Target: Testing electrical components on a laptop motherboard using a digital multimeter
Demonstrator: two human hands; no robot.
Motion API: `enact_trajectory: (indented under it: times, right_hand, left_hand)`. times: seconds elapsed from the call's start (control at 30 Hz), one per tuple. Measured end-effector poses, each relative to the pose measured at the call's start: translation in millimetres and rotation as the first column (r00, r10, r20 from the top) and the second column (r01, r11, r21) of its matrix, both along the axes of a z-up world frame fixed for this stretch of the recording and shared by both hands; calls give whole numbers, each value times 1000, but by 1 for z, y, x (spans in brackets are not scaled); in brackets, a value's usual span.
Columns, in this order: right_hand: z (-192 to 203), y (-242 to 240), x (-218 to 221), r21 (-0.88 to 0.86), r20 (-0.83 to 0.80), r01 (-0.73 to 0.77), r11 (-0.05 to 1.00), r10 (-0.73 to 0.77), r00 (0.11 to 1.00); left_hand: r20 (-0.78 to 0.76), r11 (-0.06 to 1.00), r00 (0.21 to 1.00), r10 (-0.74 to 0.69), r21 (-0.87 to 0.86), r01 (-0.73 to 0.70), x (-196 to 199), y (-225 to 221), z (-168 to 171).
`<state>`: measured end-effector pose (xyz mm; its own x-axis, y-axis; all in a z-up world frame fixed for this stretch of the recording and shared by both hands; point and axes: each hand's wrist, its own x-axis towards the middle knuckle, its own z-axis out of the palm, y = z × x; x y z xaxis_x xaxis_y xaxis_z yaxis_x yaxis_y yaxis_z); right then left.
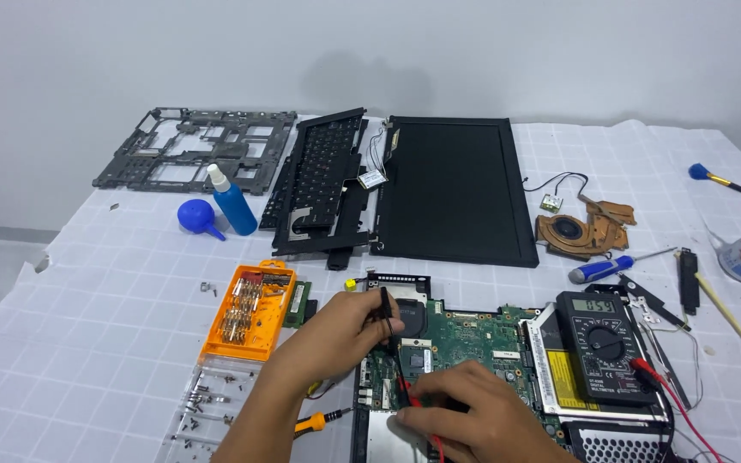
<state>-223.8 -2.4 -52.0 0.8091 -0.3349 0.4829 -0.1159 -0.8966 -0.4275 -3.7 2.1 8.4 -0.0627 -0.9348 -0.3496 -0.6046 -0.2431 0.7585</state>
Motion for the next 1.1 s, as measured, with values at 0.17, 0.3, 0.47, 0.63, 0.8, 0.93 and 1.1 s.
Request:
enact_trajectory:
  times: [0.17,0.3,0.47,0.63,0.8,0.93,1.1]
  right_hand:
    - [7,-4,-8,106,147,98,990,-113,983]
    - [17,-10,-16,571,273,398,718,-623,733]
    - [16,-34,-27,870,412,121,479,-839,355]
    - [20,-40,-29,927,373,-58,371,-889,267]
    - [11,-37,-28,921,372,-70,383,-812,451]
    - [34,-20,-15,982,66,73,174,-679,731]
    - [13,-15,-6,951,283,-134,280,-606,743]
  left_hand:
    - [30,999,999,-18,-35,19,-1,1,0]
    - [-43,990,996,-74,-122,69,-1,4,-1]
    - [-263,990,965,17,-133,-54,-3,9,1]
    - [-625,948,778,-59,-280,-154,4,8,-20]
    - [-691,911,722,18,-286,-297,-10,8,-21]
    - [-547,891,831,-104,-422,-167,-30,11,-29]
    - [-90,440,945,-315,-896,62,-49,15,-20]
